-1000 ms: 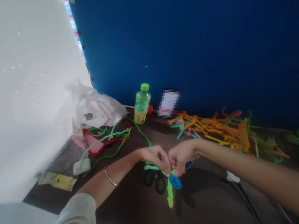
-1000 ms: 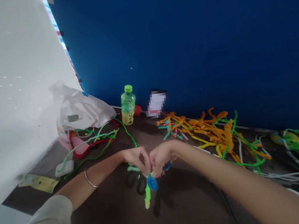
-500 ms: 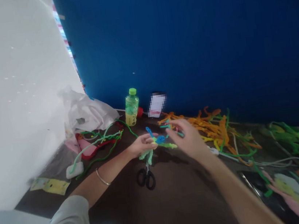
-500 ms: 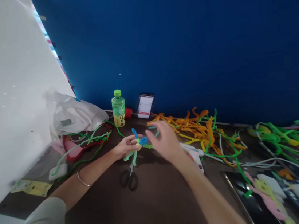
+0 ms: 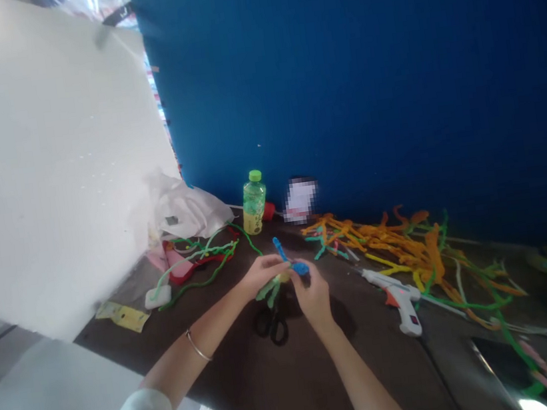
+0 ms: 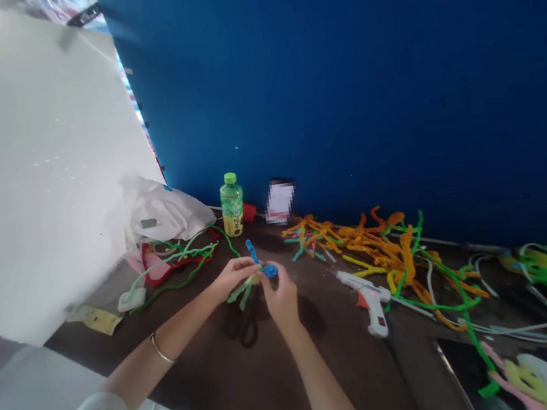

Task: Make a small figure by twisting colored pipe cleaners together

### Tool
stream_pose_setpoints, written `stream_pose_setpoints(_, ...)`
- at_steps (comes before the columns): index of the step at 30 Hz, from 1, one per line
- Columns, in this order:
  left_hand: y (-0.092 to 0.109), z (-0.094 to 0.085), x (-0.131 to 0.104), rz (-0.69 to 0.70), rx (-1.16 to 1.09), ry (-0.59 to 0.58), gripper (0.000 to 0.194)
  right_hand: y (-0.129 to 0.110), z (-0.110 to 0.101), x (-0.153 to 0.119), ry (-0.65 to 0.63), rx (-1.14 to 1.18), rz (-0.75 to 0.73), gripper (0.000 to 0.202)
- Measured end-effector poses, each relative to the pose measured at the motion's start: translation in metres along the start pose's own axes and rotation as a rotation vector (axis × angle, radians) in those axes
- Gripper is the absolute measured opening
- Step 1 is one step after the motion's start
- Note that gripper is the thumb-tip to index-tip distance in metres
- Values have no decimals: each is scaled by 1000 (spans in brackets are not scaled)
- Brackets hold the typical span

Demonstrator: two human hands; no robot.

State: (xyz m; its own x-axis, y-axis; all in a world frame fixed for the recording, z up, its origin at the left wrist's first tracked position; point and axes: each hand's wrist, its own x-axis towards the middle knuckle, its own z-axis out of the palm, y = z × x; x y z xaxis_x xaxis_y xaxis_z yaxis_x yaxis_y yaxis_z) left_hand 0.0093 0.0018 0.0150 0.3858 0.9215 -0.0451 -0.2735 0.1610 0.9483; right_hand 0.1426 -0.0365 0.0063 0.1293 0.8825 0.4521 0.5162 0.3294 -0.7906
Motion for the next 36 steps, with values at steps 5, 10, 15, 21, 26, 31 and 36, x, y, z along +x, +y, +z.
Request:
stream_pose_setpoints(5, -8, -3, -8, 157, 249, 114, 33, 10, 8, -14, -6, -3, -41, 36)
stream_pose_setpoints(10, -13, -3, -14, 160, 234, 203, 34, 16, 8, -11, -59, -14, -66, 38)
stream_pose_setpoints(15, -7, -8, -20, 67, 344, 251, 39, 13, 6, -10, -97, 0, -50, 36)
stream_pose_setpoints(21, 34, -53, -44, 238, 845, 466, 31, 10, 4, -10, -94, 21, -14, 36)
stream_pose_setpoints(26, 43, -87, -76, 267, 1759, 527, 25, 13, 5, -9, -125, 27, 18, 35)
stream_pose_setpoints(31, 38, -103, -82, 109, 1735, 409, 20, 13, 5, -8, -159, 16, 39, 35)
stream_pose_setpoints(36, 54, -93, -71, 54, 986, 351, 33, 17, 9, -6, -145, -19, 24, 36)
